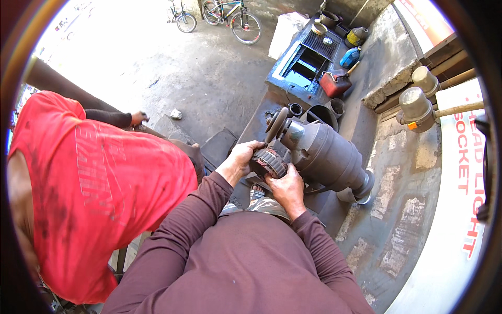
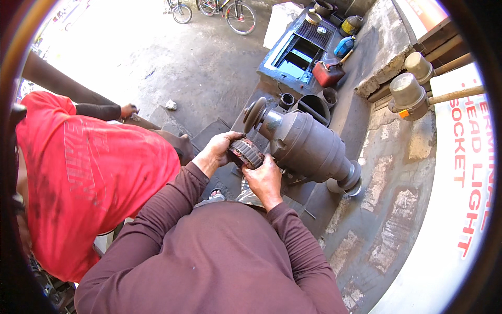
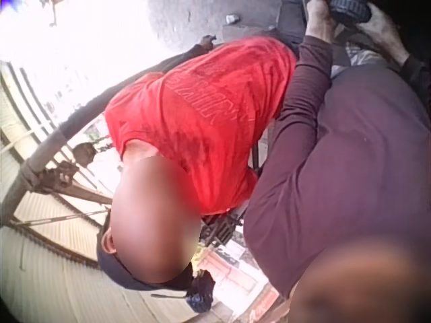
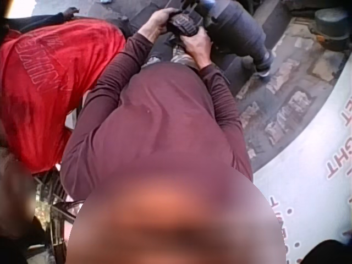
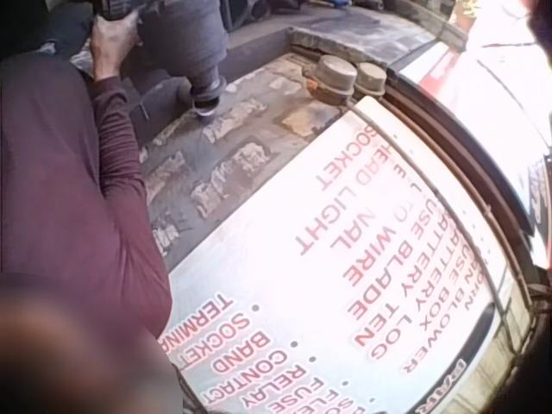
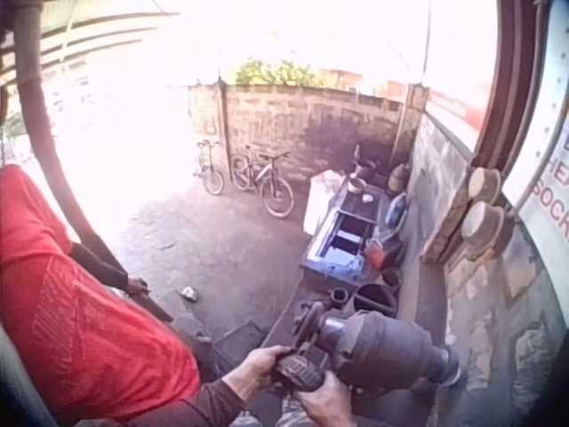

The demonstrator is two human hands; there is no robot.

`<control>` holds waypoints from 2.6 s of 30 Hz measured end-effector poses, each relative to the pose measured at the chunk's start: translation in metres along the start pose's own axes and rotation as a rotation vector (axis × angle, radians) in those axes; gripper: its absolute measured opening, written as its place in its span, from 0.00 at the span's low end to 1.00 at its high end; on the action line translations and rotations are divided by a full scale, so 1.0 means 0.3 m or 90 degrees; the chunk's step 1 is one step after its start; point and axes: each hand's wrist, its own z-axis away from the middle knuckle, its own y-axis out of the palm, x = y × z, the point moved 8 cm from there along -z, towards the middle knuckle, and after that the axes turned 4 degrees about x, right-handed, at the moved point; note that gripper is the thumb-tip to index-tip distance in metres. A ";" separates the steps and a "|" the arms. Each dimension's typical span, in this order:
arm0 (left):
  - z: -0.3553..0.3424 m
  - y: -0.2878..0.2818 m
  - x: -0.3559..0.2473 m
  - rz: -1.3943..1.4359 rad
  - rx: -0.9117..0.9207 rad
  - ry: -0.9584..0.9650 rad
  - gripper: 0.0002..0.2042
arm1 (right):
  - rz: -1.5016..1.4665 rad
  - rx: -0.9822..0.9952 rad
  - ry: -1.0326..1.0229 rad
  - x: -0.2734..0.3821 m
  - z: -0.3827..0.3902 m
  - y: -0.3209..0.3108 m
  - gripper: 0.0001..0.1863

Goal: The person uses a screwdriver to pry and remove a small metal ring from a cylindrical mechanical part on a workbench. They then walk to a bench grinder and grind the edges of the ring, before returning to the workbench to place the ring and part down.

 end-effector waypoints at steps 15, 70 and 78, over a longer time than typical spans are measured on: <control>0.007 -0.001 -0.003 0.023 -0.010 0.004 0.12 | -0.008 0.019 0.002 0.006 -0.011 0.002 0.28; -0.046 0.006 0.041 0.114 0.116 -0.111 0.12 | 0.470 -0.052 0.003 0.287 0.032 0.014 0.29; -0.028 -0.018 0.026 0.084 0.101 -0.081 0.11 | 0.462 -0.033 0.010 0.274 0.031 0.023 0.29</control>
